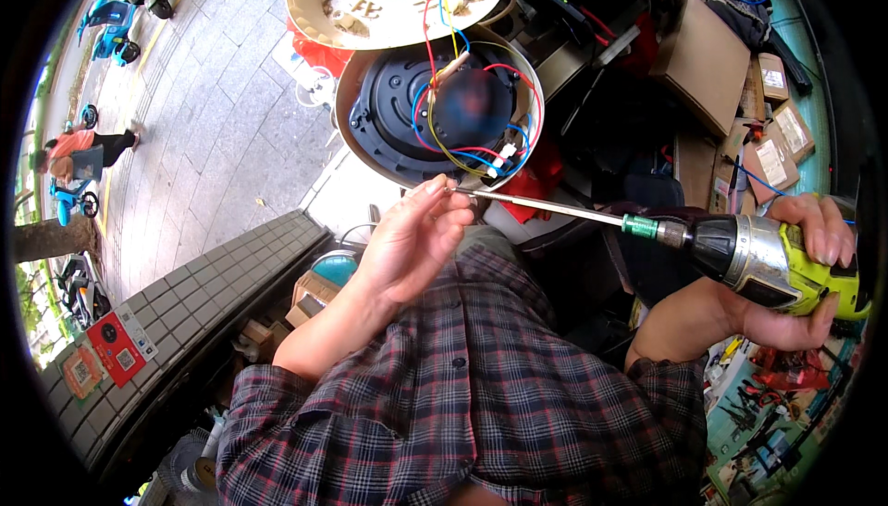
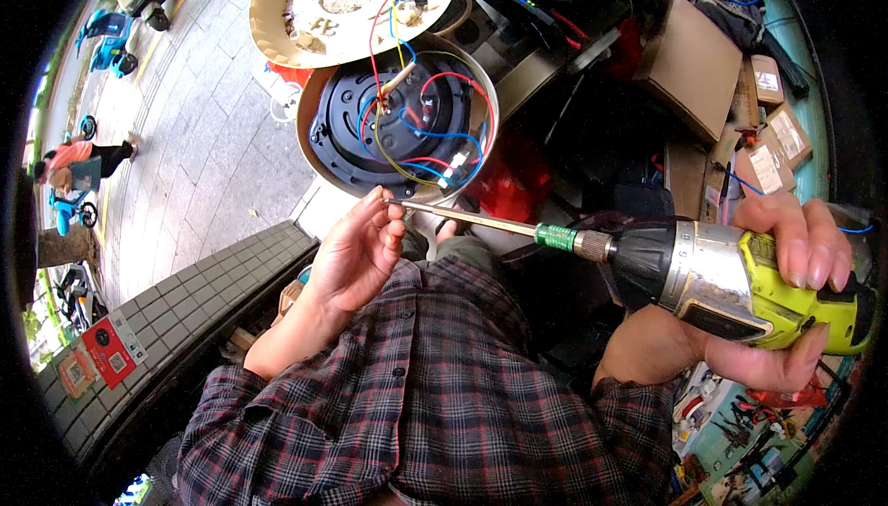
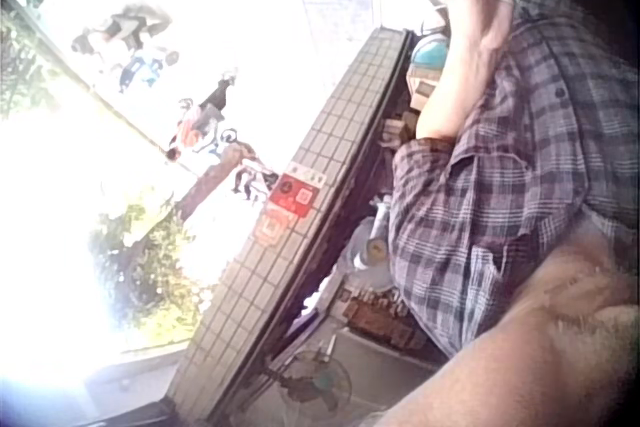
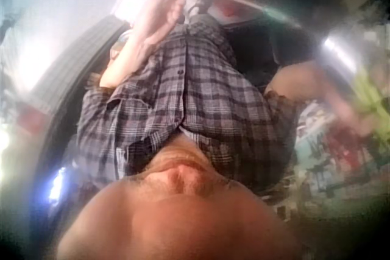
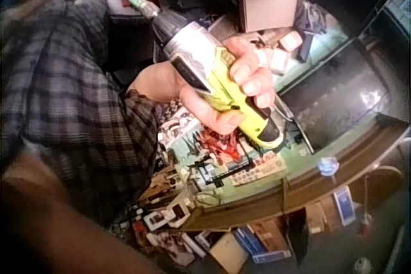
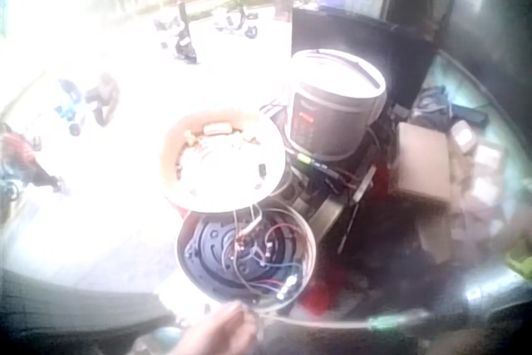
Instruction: The person uses a power drill to tighten screws on the internal wiring of a white appliance base. They then connect wires, place the top cover onto the base, and inspect the assembled unit.
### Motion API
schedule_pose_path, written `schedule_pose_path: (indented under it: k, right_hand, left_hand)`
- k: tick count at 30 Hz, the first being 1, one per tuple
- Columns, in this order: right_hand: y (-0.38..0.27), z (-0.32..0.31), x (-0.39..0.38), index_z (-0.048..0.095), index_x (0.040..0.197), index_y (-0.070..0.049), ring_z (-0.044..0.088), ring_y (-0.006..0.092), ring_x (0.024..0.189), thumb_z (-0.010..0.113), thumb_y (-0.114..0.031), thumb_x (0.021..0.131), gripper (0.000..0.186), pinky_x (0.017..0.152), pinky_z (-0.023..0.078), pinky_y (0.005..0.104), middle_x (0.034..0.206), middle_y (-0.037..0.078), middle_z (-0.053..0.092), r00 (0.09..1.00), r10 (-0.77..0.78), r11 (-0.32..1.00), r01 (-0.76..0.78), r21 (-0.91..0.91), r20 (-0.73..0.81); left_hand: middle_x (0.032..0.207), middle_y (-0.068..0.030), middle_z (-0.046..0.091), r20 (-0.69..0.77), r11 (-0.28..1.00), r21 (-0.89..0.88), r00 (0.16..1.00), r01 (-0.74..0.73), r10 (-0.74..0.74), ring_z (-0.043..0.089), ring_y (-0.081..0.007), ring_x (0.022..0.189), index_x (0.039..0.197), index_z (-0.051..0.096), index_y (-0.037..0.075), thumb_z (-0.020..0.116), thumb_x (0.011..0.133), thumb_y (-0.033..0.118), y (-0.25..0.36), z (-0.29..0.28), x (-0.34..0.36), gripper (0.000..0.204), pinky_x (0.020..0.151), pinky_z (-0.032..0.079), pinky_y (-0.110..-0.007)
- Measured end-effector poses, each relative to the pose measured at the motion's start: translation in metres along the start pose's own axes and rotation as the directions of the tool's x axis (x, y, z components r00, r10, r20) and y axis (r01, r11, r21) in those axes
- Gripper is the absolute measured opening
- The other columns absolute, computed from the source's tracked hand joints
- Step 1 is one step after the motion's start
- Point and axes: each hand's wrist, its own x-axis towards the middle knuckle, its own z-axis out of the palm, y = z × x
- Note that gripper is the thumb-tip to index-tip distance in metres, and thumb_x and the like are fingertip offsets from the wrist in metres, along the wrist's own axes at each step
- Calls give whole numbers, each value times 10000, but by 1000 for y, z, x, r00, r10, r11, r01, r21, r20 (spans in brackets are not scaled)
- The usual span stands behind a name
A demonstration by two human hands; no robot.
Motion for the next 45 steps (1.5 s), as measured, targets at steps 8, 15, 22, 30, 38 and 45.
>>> schedule_pose_path:
  k: [8,15,22,30,38,45]
  right_hand:
    - [-4,2,-4,483,1151,-147,563,198,1030,752,-161,761,473,1198,383,531,1089,47,478,997,39,998,-36,-52,62]
    - [-10,3,-3,537,1078,-175,591,159,940,818,-145,712,463,1049,438,427,1037,11,531,986,52,995,-38,-94,159]
    - [-12,14,-7,560,1057,-193,613,126,900,892,-110,754,457,999,443,391,1026,-32,567,992,8,993,8,-119,127]
    - [-32,-8,-5,501,1113,-187,556,172,989,788,-163,771,447,1080,387,480,1082,11,512,998,-52,997,54,-48,43]
    - [-53,-18,0,493,1114,-175,530,202,979,766,-215,725,478,1065,365,506,1087,38,496,990,-119,987,126,-95,72]
    - [-62,-29,4,486,1044,-91,565,182,968,760,-278,664,504,1038,421,432,1040,37,514,969,-247,934,233,-272,-20]
  left_hand:
    - [1062,-89,769,14,997,-77,1000,29,-28,767,-182,920,1186,709,63,660,1108,237,-7,0,4,196,788,651,-253]
    - [1038,-65,761,-14,999,-50,1000,10,-11,753,-168,921,1164,718,68,682,1100,250,-16,10,8,196,812,632,-250]
    - [1039,-54,753,0,997,25,997,-71,71,741,-161,926,1195,707,70,690,1096,271,-30,9,4,225,826,612,-270]
    - [900,-33,739,81,813,564,990,-140,114,676,-115,689,1242,715,50,714,1077,219,-18,11,2,237,609,510,-247]
    - [794,-74,653,749,-727,454,663,-515,-3,654,-243,673,1390,663,58,834,905,147,30,38,26,522,615,531,-381]
    - [852,-66,679,471,-869,128,800,-478,-371,725,-242,780,1522,556,28,716,976,299,48,75,50,630,676,566,-376]
